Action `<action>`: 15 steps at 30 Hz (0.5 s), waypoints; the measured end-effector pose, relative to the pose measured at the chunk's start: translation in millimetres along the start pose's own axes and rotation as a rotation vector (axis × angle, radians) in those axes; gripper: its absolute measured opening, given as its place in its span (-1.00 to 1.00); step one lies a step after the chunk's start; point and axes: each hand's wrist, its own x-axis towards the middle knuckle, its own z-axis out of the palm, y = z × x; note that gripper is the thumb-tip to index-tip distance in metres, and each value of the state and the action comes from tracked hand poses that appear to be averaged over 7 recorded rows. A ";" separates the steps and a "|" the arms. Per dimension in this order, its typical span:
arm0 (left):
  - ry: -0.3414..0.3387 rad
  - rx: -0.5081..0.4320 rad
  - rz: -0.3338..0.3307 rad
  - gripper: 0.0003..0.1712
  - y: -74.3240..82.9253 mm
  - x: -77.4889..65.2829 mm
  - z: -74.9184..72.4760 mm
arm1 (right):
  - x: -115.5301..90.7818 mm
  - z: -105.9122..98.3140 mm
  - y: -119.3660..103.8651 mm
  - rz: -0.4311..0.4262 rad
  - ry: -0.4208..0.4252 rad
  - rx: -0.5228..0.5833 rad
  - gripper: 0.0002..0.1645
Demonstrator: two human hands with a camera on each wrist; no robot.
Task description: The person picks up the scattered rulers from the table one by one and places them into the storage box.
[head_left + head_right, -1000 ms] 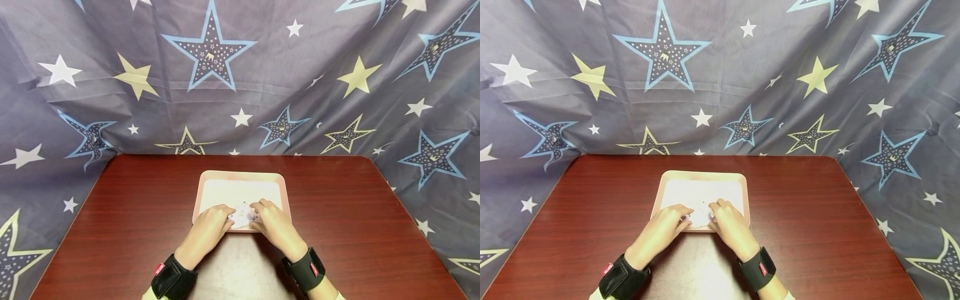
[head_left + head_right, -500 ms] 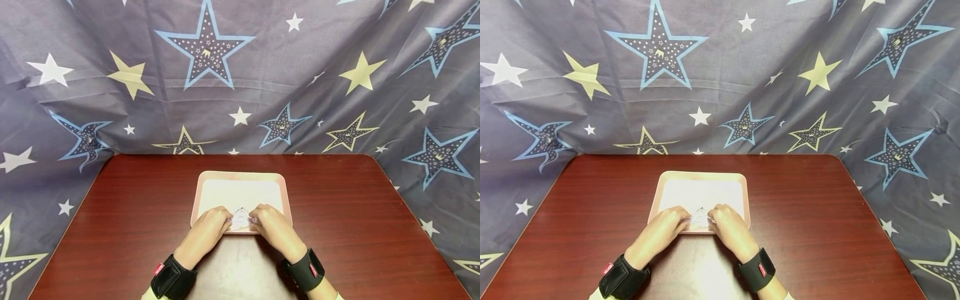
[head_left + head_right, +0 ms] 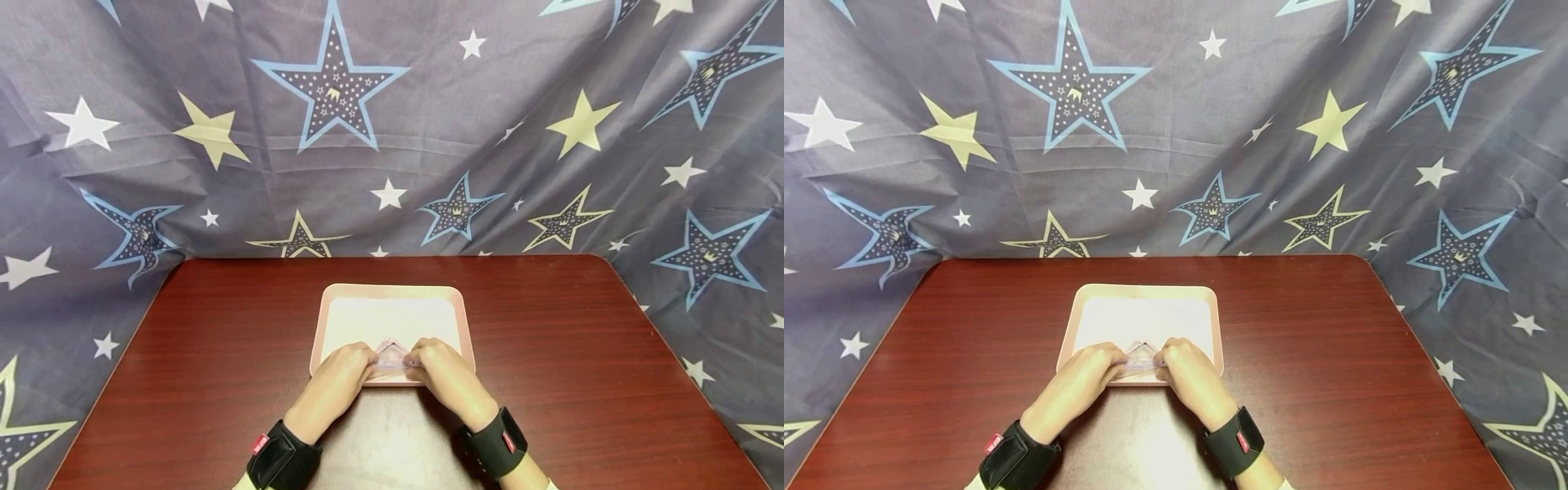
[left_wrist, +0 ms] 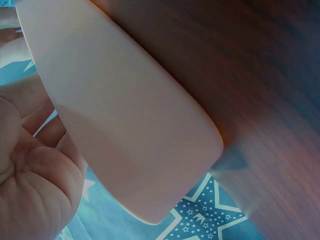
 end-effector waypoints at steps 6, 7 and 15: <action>-0.002 0.024 -0.013 -0.77 -0.7 -2.7 3.0 | -1.8 4.5 0.8 0.001 0.005 -0.013 -0.89; -0.002 0.029 -0.016 -0.76 -0.8 -2.9 3.1 | -2.0 5.5 1.4 0.000 0.014 -0.015 -0.90; 0.036 0.028 -0.033 -0.92 -3.0 -1.0 -0.3 | -1.0 1.3 6.2 0.001 0.088 -0.013 -0.86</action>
